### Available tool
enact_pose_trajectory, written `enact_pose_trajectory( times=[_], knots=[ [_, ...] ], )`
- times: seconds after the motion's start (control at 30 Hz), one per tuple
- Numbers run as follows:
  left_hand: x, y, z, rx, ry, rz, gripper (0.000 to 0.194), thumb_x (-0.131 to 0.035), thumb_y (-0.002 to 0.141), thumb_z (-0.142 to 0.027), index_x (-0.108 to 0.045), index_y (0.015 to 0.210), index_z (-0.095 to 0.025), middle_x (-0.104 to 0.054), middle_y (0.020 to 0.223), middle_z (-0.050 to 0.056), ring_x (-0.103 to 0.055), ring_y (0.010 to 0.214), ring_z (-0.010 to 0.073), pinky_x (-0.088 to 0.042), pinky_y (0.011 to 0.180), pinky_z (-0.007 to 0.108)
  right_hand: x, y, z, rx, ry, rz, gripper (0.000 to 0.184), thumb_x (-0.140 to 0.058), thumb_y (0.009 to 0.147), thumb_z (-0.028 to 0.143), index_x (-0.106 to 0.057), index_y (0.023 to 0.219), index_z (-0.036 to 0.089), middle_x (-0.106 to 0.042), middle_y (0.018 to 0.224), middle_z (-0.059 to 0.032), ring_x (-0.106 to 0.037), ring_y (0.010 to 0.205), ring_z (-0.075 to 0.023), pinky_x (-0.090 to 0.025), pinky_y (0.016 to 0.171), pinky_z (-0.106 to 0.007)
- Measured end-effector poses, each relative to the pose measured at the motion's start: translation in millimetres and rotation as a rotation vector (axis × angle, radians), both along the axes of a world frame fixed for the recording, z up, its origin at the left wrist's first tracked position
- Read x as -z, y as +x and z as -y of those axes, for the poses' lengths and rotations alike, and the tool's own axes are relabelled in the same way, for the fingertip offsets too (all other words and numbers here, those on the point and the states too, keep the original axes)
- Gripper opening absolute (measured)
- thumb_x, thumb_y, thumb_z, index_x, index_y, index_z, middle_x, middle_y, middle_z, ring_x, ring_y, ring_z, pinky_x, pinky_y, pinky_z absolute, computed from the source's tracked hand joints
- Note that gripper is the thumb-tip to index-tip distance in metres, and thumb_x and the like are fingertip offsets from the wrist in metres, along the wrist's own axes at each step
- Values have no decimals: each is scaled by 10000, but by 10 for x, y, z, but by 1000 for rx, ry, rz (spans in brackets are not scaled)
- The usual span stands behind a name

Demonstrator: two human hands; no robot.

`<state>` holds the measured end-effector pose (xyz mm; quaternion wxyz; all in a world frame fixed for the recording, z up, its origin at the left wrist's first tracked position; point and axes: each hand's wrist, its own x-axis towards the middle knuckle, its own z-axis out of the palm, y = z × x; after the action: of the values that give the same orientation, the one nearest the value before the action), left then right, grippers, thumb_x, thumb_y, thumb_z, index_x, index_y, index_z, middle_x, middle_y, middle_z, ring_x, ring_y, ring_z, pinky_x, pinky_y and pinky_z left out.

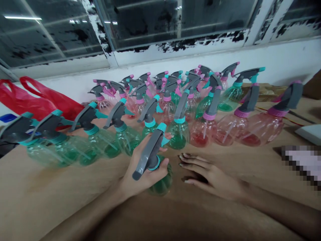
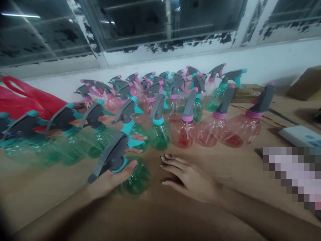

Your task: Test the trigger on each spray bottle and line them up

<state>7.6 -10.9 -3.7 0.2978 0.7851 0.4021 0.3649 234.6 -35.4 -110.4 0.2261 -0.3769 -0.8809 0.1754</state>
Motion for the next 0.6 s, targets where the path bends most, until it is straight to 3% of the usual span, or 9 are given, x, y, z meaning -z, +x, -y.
enact_pose_trajectory(
  times=[0.3,0.6],
  knots=[
    [-6,4,-4,9,24,25,362,-575,695,-232,-521,1052,-240,-613,1114,59,-657,816,204,-561,763,347,-1,-2,-3,1,1,3,478,-495,895,395,-417,1346,254,-488,1368,-43,-357,1312,-212,-372,1056,-430],
    [-17,-16,20,-73,67,-65,198,-520,687,-175,-534,875,-237,-654,918,29,-649,862,204,-550,789,322,6,-7,3,13,-5,3,482,-498,892,401,-426,1342,244,-487,1371,-37,-351,1315,-208,-363,1061,-417]
  ],
)
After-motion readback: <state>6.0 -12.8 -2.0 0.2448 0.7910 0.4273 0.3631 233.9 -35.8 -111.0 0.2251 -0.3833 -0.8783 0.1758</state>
